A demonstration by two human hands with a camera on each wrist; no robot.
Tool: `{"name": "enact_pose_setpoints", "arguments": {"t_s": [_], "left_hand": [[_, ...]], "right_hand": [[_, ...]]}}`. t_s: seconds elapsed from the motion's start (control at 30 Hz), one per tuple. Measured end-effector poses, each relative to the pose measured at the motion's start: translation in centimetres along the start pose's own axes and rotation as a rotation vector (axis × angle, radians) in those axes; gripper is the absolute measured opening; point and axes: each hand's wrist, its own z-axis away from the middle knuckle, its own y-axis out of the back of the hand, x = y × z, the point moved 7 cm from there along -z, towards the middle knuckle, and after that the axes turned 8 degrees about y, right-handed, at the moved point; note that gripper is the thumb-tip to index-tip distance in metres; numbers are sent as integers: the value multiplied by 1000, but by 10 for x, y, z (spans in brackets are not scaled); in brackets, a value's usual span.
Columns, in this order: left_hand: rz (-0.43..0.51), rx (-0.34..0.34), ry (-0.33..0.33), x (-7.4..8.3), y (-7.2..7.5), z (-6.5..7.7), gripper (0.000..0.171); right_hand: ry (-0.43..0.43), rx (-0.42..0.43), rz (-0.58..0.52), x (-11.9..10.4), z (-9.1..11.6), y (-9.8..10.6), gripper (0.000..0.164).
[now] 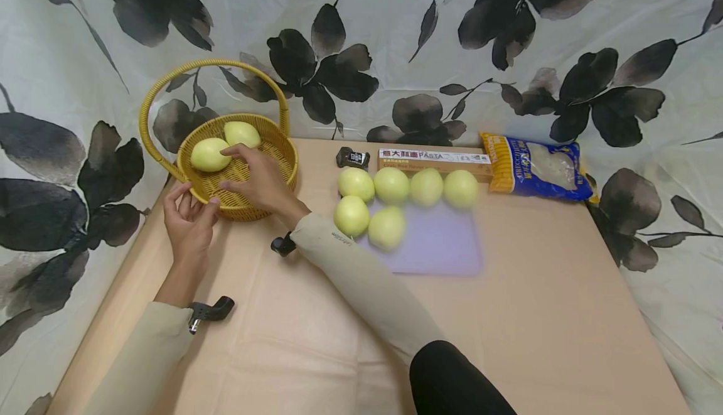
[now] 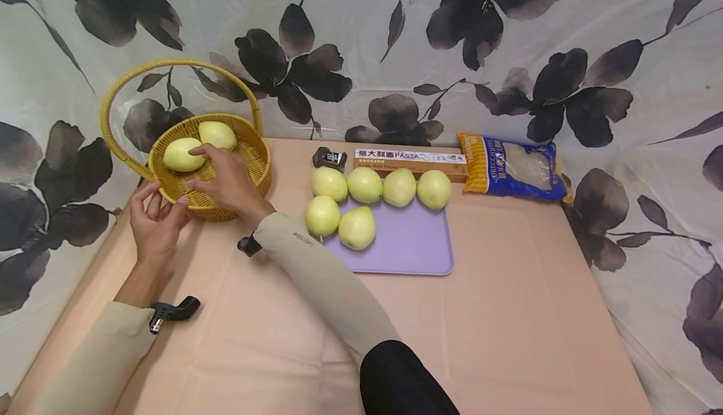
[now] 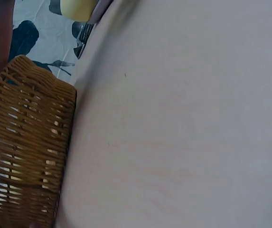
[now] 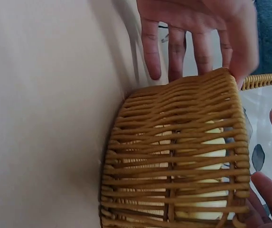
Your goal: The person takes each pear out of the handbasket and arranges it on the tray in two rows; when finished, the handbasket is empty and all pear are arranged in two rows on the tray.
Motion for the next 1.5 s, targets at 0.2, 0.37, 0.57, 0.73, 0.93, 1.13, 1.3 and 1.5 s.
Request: {"name": "enact_pose_setpoints", "arguments": {"t_s": [0.2, 0.37, 0.57, 0.73, 0.93, 1.13, 1.3, 1.5], "left_hand": [[-25, 53, 23, 1, -2, 2, 64], [-27, 80, 22, 1, -2, 8, 64], [-35, 78, 15, 0, -1, 15, 64], [-63, 59, 11, -1, -1, 23, 65], [-121, 59, -2, -2, -1, 30, 65], [-147, 62, -4, -4, 0, 35, 65], [-148, 58, -22, -4, -2, 38, 65], [-195, 57, -53, -5, -2, 40, 65]], "right_hand": [[-2, -23, 11, -2, -6, -9, 60], [15, -61, 71, -3, -15, -14, 66], [65, -122, 131, -7, -30, -20, 72], [77, -162, 179, -7, -39, -24, 73], [75, -210, 204, -3, -41, -30, 75], [101, -254, 228, 3, -38, -39, 76], [90, -277, 275, 5, -36, -44, 80], [17, -249, 380, 7, -34, -43, 84]]}}
